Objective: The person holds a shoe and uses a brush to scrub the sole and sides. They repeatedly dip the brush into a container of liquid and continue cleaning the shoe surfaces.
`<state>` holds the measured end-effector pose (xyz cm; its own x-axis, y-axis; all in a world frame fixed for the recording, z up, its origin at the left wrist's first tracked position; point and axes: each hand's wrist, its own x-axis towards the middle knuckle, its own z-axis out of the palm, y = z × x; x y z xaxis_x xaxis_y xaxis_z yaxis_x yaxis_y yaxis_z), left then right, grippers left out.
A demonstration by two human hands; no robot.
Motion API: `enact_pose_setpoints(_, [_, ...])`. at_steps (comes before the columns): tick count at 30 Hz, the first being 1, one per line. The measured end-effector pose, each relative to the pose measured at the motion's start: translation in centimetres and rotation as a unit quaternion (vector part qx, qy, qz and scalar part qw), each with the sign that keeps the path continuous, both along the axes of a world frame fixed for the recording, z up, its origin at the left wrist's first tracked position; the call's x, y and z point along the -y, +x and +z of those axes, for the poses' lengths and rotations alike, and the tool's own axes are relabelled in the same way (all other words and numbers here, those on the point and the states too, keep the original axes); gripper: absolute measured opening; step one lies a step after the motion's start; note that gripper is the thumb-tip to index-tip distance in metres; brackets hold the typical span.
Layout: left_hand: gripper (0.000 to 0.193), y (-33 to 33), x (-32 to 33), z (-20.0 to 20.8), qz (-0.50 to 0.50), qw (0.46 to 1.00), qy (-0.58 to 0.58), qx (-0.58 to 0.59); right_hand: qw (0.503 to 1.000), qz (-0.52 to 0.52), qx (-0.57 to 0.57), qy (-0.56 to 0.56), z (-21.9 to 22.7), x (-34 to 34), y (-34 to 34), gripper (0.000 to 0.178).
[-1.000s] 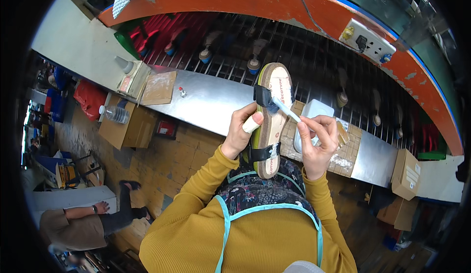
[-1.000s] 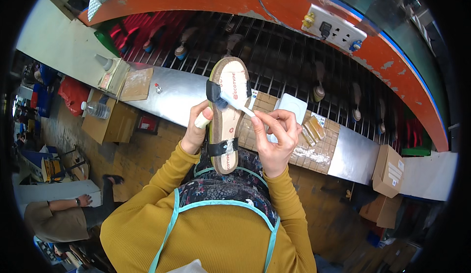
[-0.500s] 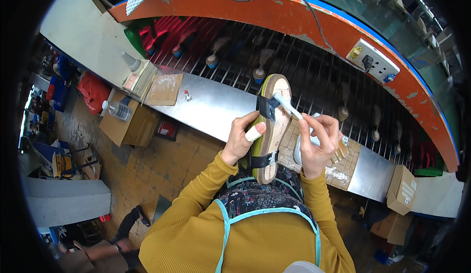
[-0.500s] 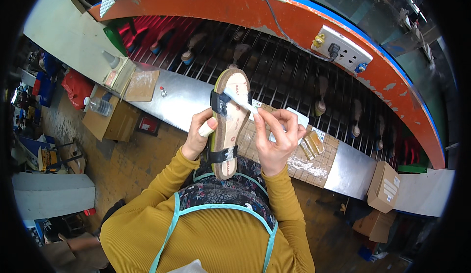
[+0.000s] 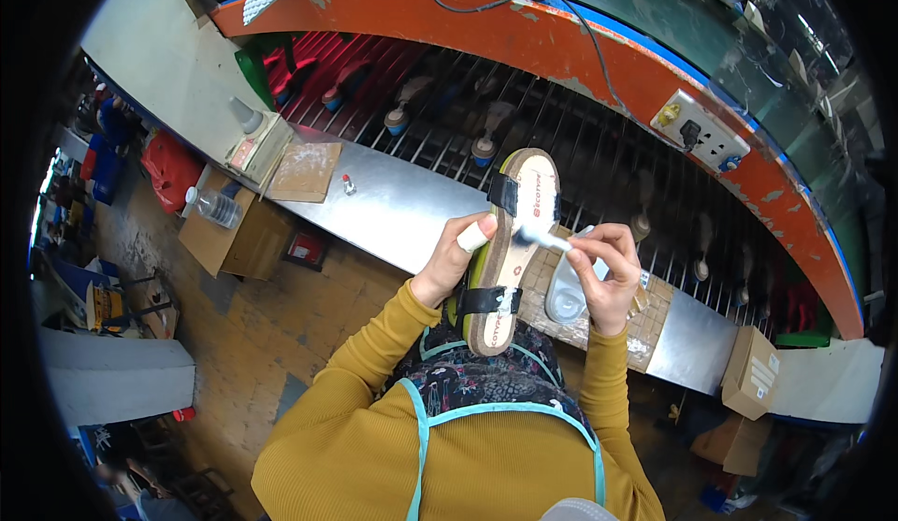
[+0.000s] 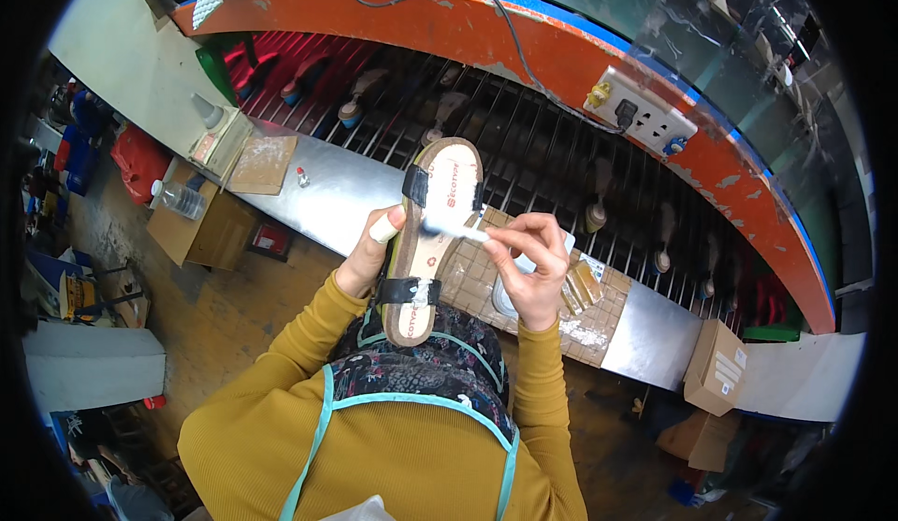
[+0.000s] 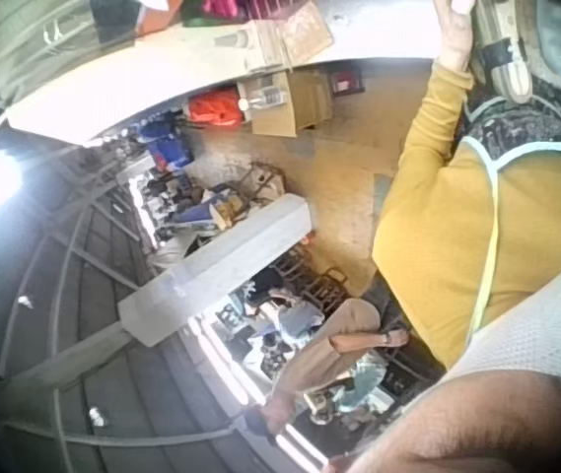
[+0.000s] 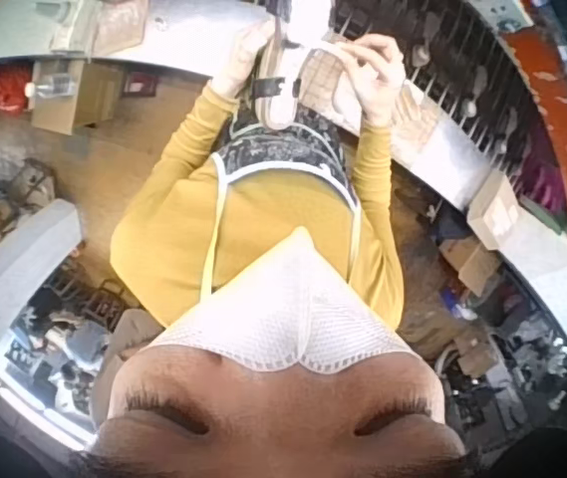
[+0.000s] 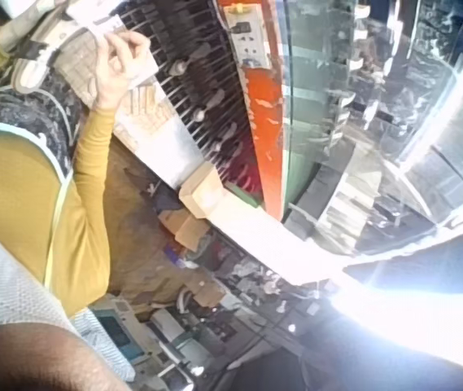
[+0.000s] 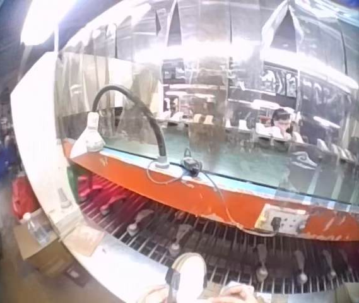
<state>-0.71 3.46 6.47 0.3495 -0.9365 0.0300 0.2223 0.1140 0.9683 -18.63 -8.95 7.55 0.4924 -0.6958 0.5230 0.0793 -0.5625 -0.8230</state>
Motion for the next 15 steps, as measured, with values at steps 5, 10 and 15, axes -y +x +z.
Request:
enact_pose_setpoints(5, [0.063,-0.6,0.5,-0.5,0.011,0.998,-0.014,-0.06,0.982,-0.147,-0.059,-0.1,-0.5,-1.1,-0.1,0.015])
enact_pose_setpoints(10, [0.06,-0.8,0.3,0.3,-0.003,0.993,0.035,-0.111,0.984,-0.144,-0.061,-0.083,-0.1,-2.2,-0.3,0.015])
enact_pose_setpoints(15, [0.055,-1.2,0.1,-0.8,0.01,0.998,-0.023,-0.058,0.966,-0.184,-0.087,-0.159,0.3,-2.2,0.2,0.016])
